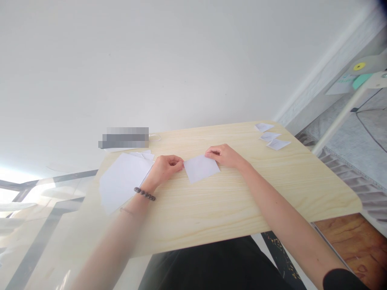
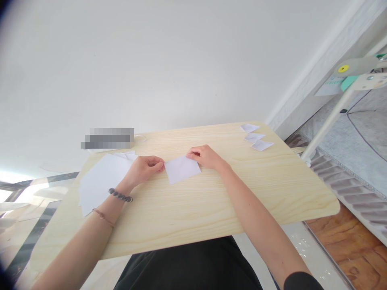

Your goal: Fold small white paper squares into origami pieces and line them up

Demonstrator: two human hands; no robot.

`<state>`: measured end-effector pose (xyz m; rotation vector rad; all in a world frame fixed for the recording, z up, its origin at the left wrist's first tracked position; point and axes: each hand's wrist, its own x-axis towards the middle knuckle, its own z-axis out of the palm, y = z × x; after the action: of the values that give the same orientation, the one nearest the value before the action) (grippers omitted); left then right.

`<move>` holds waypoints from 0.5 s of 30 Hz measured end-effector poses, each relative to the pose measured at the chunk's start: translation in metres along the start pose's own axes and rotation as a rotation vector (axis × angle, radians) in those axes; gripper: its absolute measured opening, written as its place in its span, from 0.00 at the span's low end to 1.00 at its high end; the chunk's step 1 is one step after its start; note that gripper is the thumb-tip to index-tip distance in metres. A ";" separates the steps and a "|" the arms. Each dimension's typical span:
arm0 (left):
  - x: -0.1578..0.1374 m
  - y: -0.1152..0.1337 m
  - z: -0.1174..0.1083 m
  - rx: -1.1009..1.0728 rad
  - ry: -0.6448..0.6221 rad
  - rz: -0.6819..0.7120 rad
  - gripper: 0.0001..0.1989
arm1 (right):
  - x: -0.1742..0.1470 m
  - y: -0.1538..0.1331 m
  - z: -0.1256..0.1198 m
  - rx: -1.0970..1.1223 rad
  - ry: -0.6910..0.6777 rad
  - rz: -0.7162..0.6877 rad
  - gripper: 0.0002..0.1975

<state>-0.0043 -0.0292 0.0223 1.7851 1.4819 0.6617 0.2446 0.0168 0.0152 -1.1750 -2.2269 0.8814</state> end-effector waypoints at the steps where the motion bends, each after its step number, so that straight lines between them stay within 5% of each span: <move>1: 0.000 -0.001 0.001 -0.009 0.010 0.011 0.13 | 0.000 0.001 0.000 0.002 0.010 0.002 0.15; 5: 0.003 -0.002 0.007 -0.023 0.125 0.095 0.13 | 0.004 -0.003 0.014 -0.009 0.050 0.010 0.14; 10: 0.005 -0.003 0.015 0.350 0.076 0.417 0.14 | 0.009 -0.013 0.039 -0.077 0.211 0.040 0.12; 15: 0.007 -0.011 0.013 0.583 0.110 0.408 0.16 | 0.009 -0.014 0.046 -0.129 0.292 -0.010 0.08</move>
<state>0.0007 -0.0245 0.0052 2.5803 1.4922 0.5606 0.2021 0.0032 -0.0056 -1.2598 -2.0721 0.5289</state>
